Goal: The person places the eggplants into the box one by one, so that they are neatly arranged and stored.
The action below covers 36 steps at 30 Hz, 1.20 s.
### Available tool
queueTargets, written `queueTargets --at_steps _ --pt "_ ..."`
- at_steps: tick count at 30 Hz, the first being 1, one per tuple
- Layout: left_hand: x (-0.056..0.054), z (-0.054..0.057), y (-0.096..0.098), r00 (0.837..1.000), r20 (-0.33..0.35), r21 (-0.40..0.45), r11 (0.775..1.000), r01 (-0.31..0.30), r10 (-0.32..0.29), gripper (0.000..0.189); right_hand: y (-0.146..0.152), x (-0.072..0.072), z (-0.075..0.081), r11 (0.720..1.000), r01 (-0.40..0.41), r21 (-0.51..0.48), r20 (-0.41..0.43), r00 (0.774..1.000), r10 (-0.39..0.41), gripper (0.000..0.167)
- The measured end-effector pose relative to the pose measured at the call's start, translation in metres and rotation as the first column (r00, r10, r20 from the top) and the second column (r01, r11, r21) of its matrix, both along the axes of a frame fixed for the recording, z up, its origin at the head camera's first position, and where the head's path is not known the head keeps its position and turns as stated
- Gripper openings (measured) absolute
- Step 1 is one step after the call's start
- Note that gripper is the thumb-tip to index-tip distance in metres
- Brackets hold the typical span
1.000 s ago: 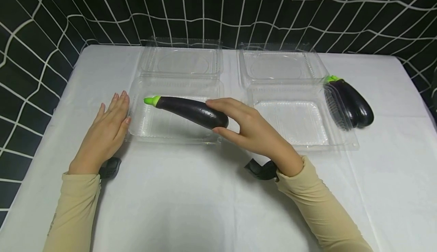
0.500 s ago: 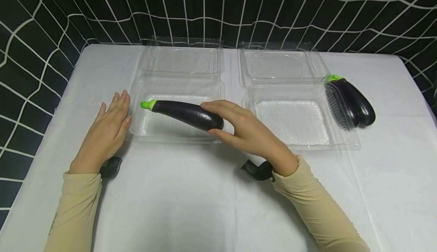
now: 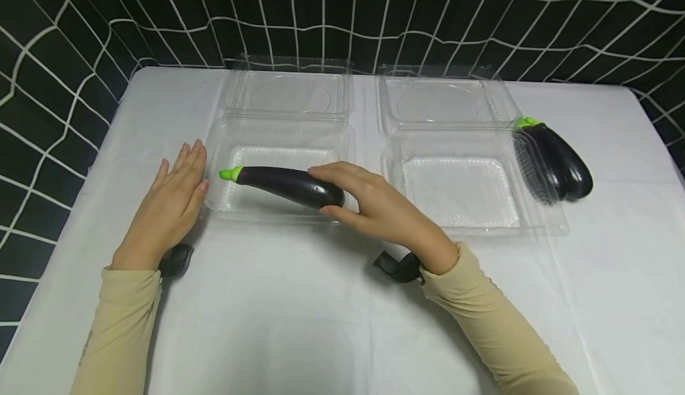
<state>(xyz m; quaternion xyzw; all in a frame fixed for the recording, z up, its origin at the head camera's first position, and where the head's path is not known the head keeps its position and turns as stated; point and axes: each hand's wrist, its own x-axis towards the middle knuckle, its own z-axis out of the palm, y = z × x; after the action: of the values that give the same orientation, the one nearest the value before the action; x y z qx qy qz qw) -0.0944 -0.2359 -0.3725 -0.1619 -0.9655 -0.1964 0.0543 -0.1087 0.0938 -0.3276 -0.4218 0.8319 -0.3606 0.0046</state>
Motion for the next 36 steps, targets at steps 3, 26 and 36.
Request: queueTargets --at_steps 3,26,36 --pt "0.000 0.000 0.000 1.000 0.003 0.003 1.000 0.002 -0.002 0.054 -0.002 -0.001 -0.003 1.000 0.003 0.014 0.014 1.000 -0.003 0.049" --pt "-0.001 0.001 -0.001 1.000 -0.004 0.005 1.000 0.017 -0.017 0.054 -0.016 -0.008 -0.018 0.992 0.015 0.125 0.046 0.999 -0.021 0.048" --pt "0.000 -0.001 -0.001 1.000 0.000 0.012 1.000 0.013 -0.013 0.054 -0.016 -0.008 -0.018 0.990 0.024 0.142 0.049 0.998 -0.031 0.047"
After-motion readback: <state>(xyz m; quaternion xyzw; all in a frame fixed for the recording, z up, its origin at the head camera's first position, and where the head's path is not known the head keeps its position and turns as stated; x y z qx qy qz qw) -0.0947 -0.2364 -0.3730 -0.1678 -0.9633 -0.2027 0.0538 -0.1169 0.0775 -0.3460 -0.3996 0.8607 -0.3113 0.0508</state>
